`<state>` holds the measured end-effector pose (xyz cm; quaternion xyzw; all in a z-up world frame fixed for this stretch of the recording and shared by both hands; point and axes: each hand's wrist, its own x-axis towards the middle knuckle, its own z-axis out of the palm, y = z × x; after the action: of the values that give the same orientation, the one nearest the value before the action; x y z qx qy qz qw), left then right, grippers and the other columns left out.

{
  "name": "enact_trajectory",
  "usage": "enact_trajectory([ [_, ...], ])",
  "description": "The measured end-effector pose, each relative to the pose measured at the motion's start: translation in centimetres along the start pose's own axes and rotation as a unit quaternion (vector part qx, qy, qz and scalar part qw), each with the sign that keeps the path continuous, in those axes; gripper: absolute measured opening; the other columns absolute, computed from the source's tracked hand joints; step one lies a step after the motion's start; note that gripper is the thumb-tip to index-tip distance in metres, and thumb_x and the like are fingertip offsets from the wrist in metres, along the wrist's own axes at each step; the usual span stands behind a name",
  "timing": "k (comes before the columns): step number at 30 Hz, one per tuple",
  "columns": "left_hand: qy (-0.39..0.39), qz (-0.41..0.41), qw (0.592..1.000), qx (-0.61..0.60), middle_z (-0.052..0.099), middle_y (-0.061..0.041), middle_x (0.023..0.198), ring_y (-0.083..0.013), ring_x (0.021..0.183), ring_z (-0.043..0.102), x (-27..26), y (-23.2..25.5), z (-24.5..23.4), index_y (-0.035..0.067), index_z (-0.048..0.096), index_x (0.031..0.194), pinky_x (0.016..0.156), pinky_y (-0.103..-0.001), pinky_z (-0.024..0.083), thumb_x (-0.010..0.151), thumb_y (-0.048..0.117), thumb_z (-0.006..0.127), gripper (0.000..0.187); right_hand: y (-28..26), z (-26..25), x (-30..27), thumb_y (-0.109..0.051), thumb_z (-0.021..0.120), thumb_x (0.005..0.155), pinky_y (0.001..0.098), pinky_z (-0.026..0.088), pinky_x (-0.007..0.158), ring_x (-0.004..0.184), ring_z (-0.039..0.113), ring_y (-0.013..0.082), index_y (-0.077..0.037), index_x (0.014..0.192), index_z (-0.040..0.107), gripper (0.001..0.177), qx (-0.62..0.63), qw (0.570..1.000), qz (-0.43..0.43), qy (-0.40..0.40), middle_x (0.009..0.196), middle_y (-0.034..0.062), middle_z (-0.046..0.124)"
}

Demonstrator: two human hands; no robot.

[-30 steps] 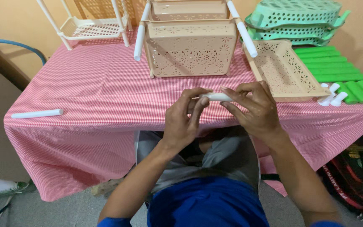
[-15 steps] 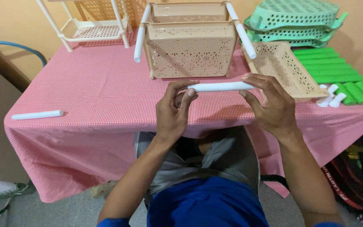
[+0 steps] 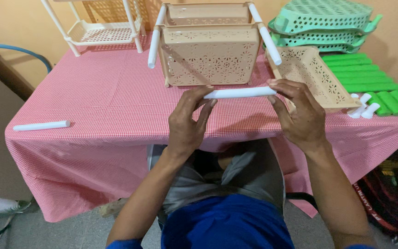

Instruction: The person handles several white plastic rods, inspecting them and placing them on a table. The person then picks up a beige plastic basket with rods already inserted and adjusts its position on the table.

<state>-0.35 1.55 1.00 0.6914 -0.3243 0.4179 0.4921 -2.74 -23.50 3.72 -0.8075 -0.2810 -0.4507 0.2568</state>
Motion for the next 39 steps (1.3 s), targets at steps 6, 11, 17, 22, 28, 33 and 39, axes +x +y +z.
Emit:
enact_trajectory([
  [6,-0.005,-0.004,1.0,0.021,0.068,-0.015,0.123,-0.0272,0.112,0.073,0.1,0.1,-0.2,0.006,0.063,0.13,0.091,-0.035,0.065,0.101,0.005,0.071,0.029,-0.2,0.0,0.0,-0.007,0.074,0.103,0.0343,0.058,0.105,0.123,0.07,0.0237,-0.007,0.125,0.063,0.025,-0.013,1.0,-0.002,0.002,0.126,0.0091,0.071],
  [11,-0.037,0.0,0.997,0.071,0.066,-0.014,0.125,-0.031,0.111,0.072,0.5,0.4,-1.0,0.007,0.063,0.132,0.091,-0.039,0.061,0.103,0.009,0.067,0.029,-1.1,-0.4,-0.3,-0.006,0.076,0.102,0.0346,0.058,0.102,0.119,0.071,0.0238,-0.007,0.124,0.066,0.024,-0.011,1.0,0.005,0.005,0.123,0.0094,0.071],
  [17,-0.103,0.009,0.986,0.128,0.067,-0.011,0.121,-0.0318,0.108,0.071,2.1,-0.1,-5.5,0.007,0.065,0.128,0.089,-0.041,0.059,0.1,0.012,0.068,0.028,-3.4,0.7,0.6,-0.007,0.079,0.097,0.0351,0.058,0.097,0.113,0.071,0.0237,-0.007,0.119,0.07,0.023,-0.025,1.0,0.008,-0.002,0.118,0.0091,0.071],
  [22,-0.108,0.009,0.972,0.211,0.067,-0.009,0.122,-0.0292,0.107,0.07,2.8,-1.1,-11.0,0.01,0.066,0.128,0.089,-0.039,0.059,0.102,0.015,0.068,0.026,-5.5,5.1,3.0,-0.01,0.08,0.1,0.0333,0.06,0.098,0.114,0.072,0.0223,-0.01,0.119,0.07,0.022,0.034,0.998,-0.037,-0.035,0.12,0.0077,0.072],
  [28,-0.091,0.0,0.952,0.291,0.067,-0.007,0.123,-0.0272,0.11,0.07,2.3,-1.6,-19.5,0.012,0.069,0.126,0.091,-0.038,0.059,0.102,0.015,0.069,0.024,-9.9,11.1,5.8,-0.011,0.08,0.097,0.0343,0.059,0.095,0.111,0.072,0.0238,-0.008,0.118,0.07,0.024,0.106,0.986,-0.104,-0.07,0.117,0.0087,0.073],
  [33,-0.088,-0.052,0.932,0.347,0.067,-0.005,0.122,-0.0205,0.103,0.072,1.5,-2.3,-25.8,0.017,0.073,0.122,0.087,-0.037,0.06,0.099,0.017,0.071,0.023,-13.0,17.0,7.8,-0.01,0.078,0.094,0.0355,0.059,0.092,0.107,0.072,0.0249,-0.005,0.117,0.071,0.024,0.19,0.968,-0.123,-0.104,0.114,0.0103,0.073],
  [39,-0.088,-0.107,0.897,0.419,0.068,-0.004,0.115,-0.0209,0.1,0.069,0.5,-5.6,-32.4,0.022,0.076,0.12,0.085,-0.039,0.058,0.096,0.022,0.074,0.024,-15.6,25.1,10.1,-0.012,0.073,0.097,0.033,0.063,0.092,0.104,0.073,0.0239,-0.003,0.117,0.07,0.022,0.235,0.945,-0.143,-0.177,0.114,0.014,0.072],
])
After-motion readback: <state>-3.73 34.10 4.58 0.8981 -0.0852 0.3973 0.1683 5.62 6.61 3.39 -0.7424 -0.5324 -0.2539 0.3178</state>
